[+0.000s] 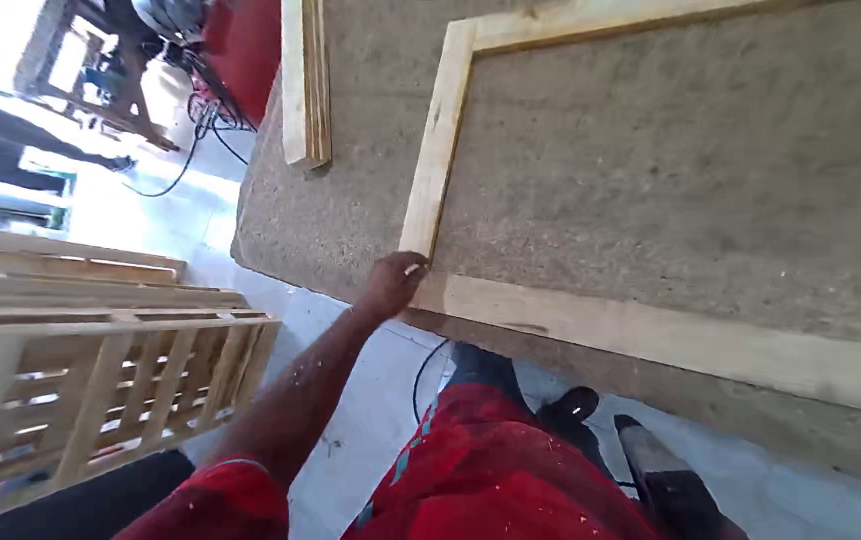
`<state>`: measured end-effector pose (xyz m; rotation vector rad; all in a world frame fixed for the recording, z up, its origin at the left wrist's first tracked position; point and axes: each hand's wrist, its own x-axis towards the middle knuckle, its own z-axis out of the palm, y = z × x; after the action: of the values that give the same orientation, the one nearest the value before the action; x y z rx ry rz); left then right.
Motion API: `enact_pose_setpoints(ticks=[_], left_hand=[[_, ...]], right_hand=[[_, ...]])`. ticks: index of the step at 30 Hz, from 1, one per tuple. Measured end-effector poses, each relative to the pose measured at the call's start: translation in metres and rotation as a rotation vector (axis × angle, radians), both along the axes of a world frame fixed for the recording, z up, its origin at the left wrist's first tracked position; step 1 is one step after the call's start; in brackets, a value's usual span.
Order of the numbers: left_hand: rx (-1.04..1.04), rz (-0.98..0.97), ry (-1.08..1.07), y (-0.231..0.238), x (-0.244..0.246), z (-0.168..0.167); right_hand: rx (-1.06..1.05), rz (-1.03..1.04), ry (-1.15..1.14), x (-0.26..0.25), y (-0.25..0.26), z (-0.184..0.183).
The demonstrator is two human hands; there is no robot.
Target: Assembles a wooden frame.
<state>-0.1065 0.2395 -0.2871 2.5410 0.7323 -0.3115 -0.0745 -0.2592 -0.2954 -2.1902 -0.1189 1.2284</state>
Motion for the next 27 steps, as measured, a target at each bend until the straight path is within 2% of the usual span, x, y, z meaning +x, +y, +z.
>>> enact_pose_setpoints(ticks=[3, 6, 8, 11, 14, 18, 24, 27], left_hand=[[0.056, -0.18, -0.05, 0.069, 0.023, -0.007], [0.02, -0.539, -0.184, 0.12, 0.044, -0.039], [-0.037, -0.821, -0.214, 0.14, 0.059, -0.061], [-0.106, -1.16, -0.155, 0.15, 0.068, -0.074], [-0.111, -1.395, -0.099, 0.153, 0.076, -0.085], [-0.163, -1.555, -0.152, 0.147, 0.085, -0.1], [-0.079, -1.86, -0.041, 0.14, 0.106, -0.107], [-0.083, -1.921, -0.048, 0.14, 0.106, -0.111]], right_hand=[[0.015, -0.004, -0.014, -0.012, 0.085, 0.021], [-0.038, -0.046, 0.034, -0.031, 0.179, 0.029], [-0.043, -0.057, 0.021, -0.054, 0.225, 0.014], [-0.034, -0.097, 0.037, -0.09, 0.277, 0.002], [-0.046, -0.132, 0.076, -0.109, 0.315, 0.009], [-0.079, -0.22, 0.083, -0.127, 0.352, 0.001], [-0.128, -0.272, 0.11, -0.135, 0.396, -0.015], [-0.143, -0.316, 0.095, -0.139, 0.407, -0.019]])
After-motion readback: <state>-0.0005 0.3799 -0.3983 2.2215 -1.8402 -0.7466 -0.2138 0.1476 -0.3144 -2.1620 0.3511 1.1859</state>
